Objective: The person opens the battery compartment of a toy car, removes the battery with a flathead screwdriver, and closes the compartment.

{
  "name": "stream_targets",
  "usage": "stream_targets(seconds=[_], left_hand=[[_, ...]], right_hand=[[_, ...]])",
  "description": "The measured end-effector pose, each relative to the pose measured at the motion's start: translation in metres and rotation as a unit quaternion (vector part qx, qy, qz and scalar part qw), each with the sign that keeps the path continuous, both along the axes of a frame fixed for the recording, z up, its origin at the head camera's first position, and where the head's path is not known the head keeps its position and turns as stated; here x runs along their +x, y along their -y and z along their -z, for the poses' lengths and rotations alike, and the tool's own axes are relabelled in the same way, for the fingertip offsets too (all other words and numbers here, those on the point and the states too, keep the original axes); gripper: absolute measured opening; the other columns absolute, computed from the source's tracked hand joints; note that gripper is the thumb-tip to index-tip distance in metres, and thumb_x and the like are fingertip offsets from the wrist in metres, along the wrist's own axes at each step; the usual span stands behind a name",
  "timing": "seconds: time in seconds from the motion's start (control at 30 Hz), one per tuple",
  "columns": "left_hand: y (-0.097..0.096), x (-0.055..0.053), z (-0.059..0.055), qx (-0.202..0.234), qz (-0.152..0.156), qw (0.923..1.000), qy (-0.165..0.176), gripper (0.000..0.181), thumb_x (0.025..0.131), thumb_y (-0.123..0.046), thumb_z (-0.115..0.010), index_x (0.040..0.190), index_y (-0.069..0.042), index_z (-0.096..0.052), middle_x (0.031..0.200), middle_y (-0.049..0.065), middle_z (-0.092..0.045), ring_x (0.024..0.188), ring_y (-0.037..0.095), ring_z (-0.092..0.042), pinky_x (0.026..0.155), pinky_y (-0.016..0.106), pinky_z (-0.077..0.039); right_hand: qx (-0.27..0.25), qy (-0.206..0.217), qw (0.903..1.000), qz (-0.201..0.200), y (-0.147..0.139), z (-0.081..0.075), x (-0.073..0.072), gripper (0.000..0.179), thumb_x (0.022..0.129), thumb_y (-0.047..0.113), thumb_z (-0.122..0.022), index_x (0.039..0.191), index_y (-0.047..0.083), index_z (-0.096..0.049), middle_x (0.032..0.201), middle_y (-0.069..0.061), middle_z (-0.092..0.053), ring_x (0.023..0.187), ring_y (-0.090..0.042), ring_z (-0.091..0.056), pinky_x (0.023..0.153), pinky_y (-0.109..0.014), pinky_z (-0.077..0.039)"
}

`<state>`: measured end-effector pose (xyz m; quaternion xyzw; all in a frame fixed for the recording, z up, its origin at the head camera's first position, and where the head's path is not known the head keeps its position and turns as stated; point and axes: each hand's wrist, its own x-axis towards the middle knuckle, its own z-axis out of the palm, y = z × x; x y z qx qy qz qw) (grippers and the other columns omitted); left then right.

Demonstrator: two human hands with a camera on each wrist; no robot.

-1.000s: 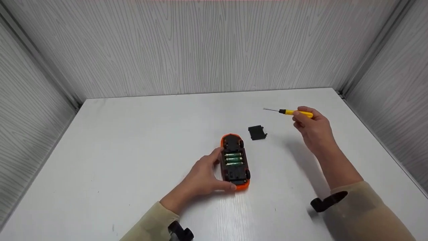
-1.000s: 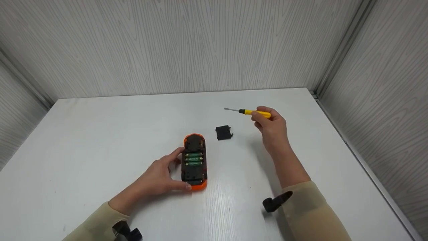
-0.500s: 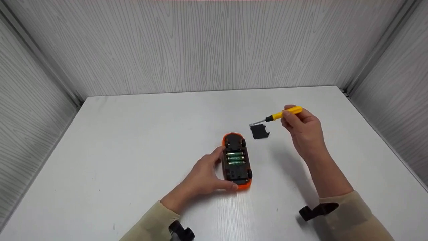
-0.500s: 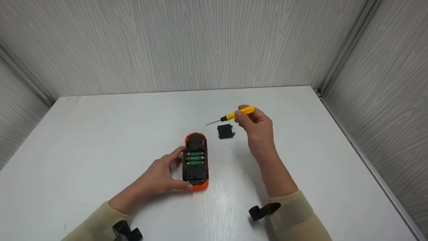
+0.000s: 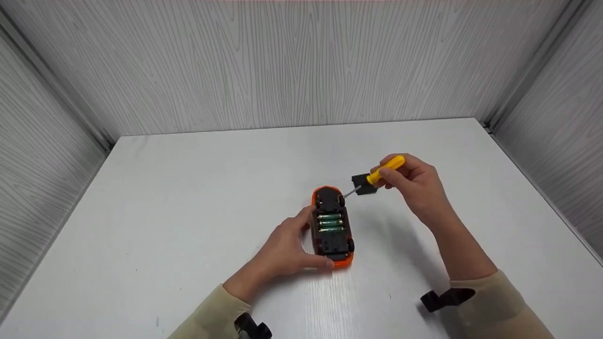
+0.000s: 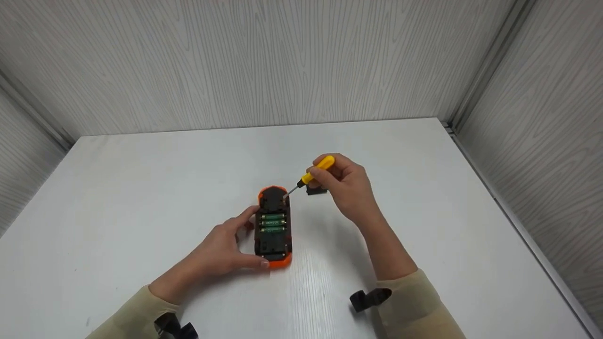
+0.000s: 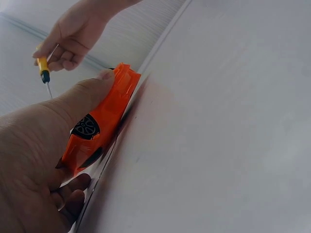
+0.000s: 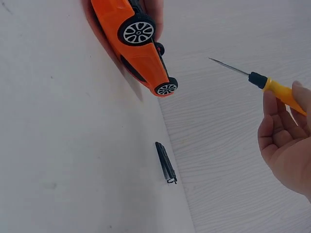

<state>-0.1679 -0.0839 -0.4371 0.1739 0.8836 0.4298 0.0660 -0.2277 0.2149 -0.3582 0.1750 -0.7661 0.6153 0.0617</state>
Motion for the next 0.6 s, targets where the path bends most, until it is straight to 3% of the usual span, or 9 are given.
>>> stream_targets(seconds=[0.17,0.33,0.6], left_hand=[[0.0003,0.0003,-0.0008,-0.001,-0.002,1.0000,0.006,0.124,0.064,-0.057,-0.098,0.167,-0.031,-0.034,0.136,0.001,-0.060,0.124,0.019,-0.053,0.109,0.046,-0.044],[0.0000,-0.0003,-0.0016,0.005,0.004,1.0000,-0.003,0.122,0.065,-0.056,-0.098,0.166,-0.031,-0.035,0.136,0.000,-0.060,0.123,0.019,-0.054,0.108,0.047,-0.044],[-0.0008,-0.0010,-0.0006,0.009,0.006,0.9999,-0.007,0.119,0.065,-0.052,-0.099,0.164,-0.032,-0.038,0.128,-0.004,-0.062,0.117,0.019,-0.055,0.105,0.045,-0.045]], right_hand=[[0.034,0.000,0.9993,-0.017,0.0047,0.0026,0.0007,0.024,0.104,0.021,-0.072,0.118,0.001,-0.069,0.106,-0.014,-0.075,0.087,-0.031,-0.073,0.083,-0.032,-0.060],[0.042,0.009,0.9988,-0.025,0.0056,0.0053,0.0003,0.028,0.103,0.016,-0.073,0.128,0.005,-0.066,0.104,-0.016,-0.075,0.086,-0.030,-0.075,0.083,-0.033,-0.061],[0.064,0.050,0.9956,-0.048,0.0037,0.0046,-0.0001,0.040,0.102,0.010,-0.073,0.140,0.010,-0.062,0.114,-0.018,-0.071,0.098,-0.035,-0.075,0.090,-0.032,-0.060]])
